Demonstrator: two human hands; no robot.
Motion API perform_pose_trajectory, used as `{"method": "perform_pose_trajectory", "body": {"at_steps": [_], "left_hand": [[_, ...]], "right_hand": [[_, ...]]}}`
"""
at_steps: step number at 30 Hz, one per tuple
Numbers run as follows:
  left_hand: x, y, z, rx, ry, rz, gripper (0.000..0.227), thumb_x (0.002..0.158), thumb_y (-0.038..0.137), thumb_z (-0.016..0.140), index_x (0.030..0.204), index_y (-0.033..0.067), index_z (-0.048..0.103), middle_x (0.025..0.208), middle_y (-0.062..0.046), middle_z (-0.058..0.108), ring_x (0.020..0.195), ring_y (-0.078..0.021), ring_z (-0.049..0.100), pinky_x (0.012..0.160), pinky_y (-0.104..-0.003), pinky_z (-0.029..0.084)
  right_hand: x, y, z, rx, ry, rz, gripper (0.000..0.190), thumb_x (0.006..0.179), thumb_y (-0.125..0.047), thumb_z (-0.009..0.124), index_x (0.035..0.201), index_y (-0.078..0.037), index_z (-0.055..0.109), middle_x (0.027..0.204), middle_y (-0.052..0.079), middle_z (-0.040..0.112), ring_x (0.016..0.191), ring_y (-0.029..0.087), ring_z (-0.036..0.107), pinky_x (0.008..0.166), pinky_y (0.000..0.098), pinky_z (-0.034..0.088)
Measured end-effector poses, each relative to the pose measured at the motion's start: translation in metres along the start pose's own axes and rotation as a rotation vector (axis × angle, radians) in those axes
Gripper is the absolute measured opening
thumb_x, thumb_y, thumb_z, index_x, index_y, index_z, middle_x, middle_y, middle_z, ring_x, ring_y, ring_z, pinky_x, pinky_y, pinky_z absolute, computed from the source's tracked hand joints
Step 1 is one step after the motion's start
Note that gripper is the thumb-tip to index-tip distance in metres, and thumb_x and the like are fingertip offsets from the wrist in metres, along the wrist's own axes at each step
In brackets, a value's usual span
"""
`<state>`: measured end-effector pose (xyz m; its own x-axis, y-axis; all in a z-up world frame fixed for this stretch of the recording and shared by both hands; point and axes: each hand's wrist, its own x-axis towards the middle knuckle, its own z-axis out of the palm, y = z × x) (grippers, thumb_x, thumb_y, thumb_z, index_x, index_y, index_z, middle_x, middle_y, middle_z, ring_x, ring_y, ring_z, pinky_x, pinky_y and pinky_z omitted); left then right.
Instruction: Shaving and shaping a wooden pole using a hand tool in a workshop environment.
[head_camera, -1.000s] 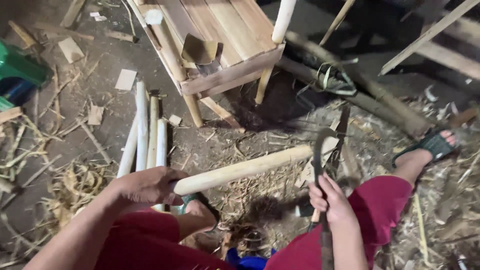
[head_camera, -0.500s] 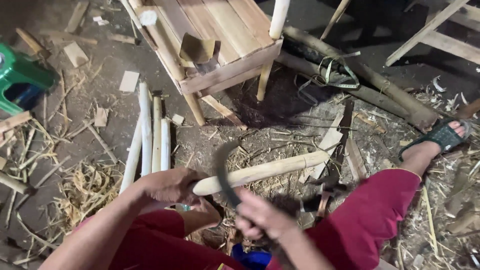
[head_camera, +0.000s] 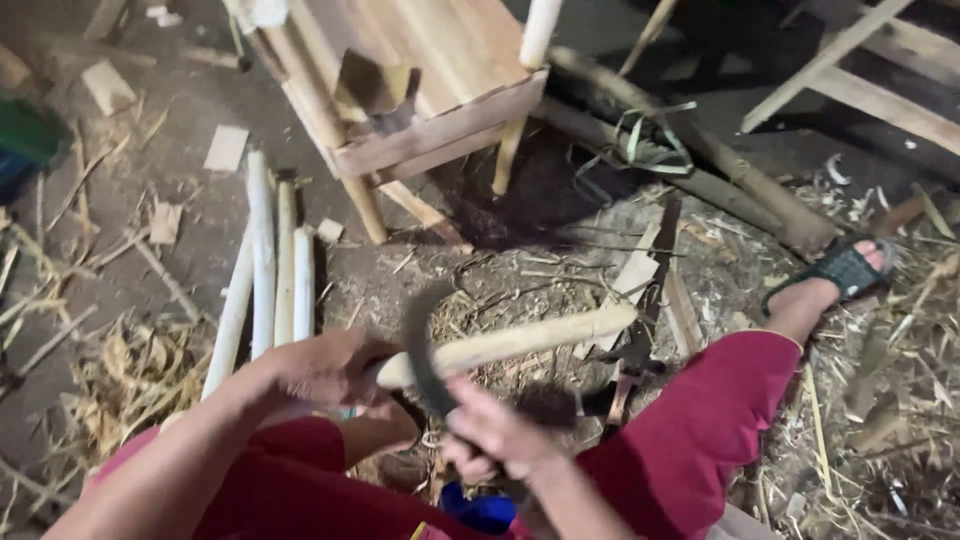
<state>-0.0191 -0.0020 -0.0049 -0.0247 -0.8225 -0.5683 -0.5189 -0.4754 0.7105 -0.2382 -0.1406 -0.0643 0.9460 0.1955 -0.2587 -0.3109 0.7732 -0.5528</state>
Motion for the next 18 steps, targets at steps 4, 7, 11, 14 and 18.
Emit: {"method": "perform_pose_trajectory", "body": {"at_steps": [4, 7, 11, 14, 18], "left_hand": [[0.002, -0.01, 0.004, -0.108, -0.163, -0.07, 0.036, 0.08, 0.012, 0.067, 0.116, 0.0138, 0.066, 0.07, 0.002, 0.072, 0.05, -0.0071, 0.058, 0.041, -0.018, 0.044], [0.005, -0.021, 0.006, -0.249, -0.201, -0.064, 0.041, 0.081, 0.008, 0.064, 0.121, 0.0085, 0.061, 0.067, 0.0, 0.069, 0.051, -0.0089, 0.058, 0.043, -0.018, 0.045], [-0.014, -0.023, -0.007, -0.435, -0.179, -0.085, 0.054, 0.075, -0.006, 0.06, 0.128, 0.0035, 0.056, 0.073, -0.008, 0.07, 0.055, -0.014, 0.061, 0.045, -0.021, 0.049], [-0.004, -0.025, 0.001, -0.326, -0.181, 0.074, 0.028, 0.086, 0.007, 0.051, 0.112, 0.0033, 0.059, 0.078, -0.006, 0.07, 0.054, -0.0117, 0.057, 0.046, -0.021, 0.048], [0.027, -0.039, 0.018, -0.404, -0.268, 0.064, 0.038, 0.089, 0.021, 0.053, 0.112, -0.0103, 0.051, 0.067, -0.013, 0.061, 0.056, -0.0186, 0.065, 0.048, -0.03, 0.058]], "right_hand": [[-0.009, 0.006, 0.001, 0.084, -0.036, 0.104, 0.064, 0.094, -0.02, 0.05, 0.147, -0.013, 0.014, 0.063, 0.0, 0.05, 0.042, 0.005, 0.04, 0.034, 0.0156, 0.027], [-0.018, -0.009, -0.005, 0.047, 0.034, 0.064, 0.067, 0.093, -0.017, 0.051, 0.149, -0.012, 0.014, 0.059, 0.0, 0.049, 0.04, 0.006, 0.039, 0.031, 0.0154, 0.027], [-0.046, -0.025, -0.095, 0.028, 0.004, -0.253, 0.068, 0.093, -0.015, 0.053, 0.148, -0.014, 0.013, 0.049, -0.006, 0.035, 0.034, 0.006, 0.026, 0.025, 0.0185, 0.018], [-0.063, -0.036, -0.092, 0.12, 0.223, -0.314, 0.064, 0.092, -0.016, 0.047, 0.147, -0.012, 0.013, 0.057, -0.006, 0.046, 0.038, 0.002, 0.035, 0.028, 0.0149, 0.023], [-0.025, -0.01, -0.083, 0.153, 0.247, -0.151, 0.011, 0.092, -0.029, 0.053, 0.091, -0.021, 0.046, 0.057, -0.002, 0.028, 0.034, 0.005, 0.028, 0.024, 0.0161, 0.023]]}}
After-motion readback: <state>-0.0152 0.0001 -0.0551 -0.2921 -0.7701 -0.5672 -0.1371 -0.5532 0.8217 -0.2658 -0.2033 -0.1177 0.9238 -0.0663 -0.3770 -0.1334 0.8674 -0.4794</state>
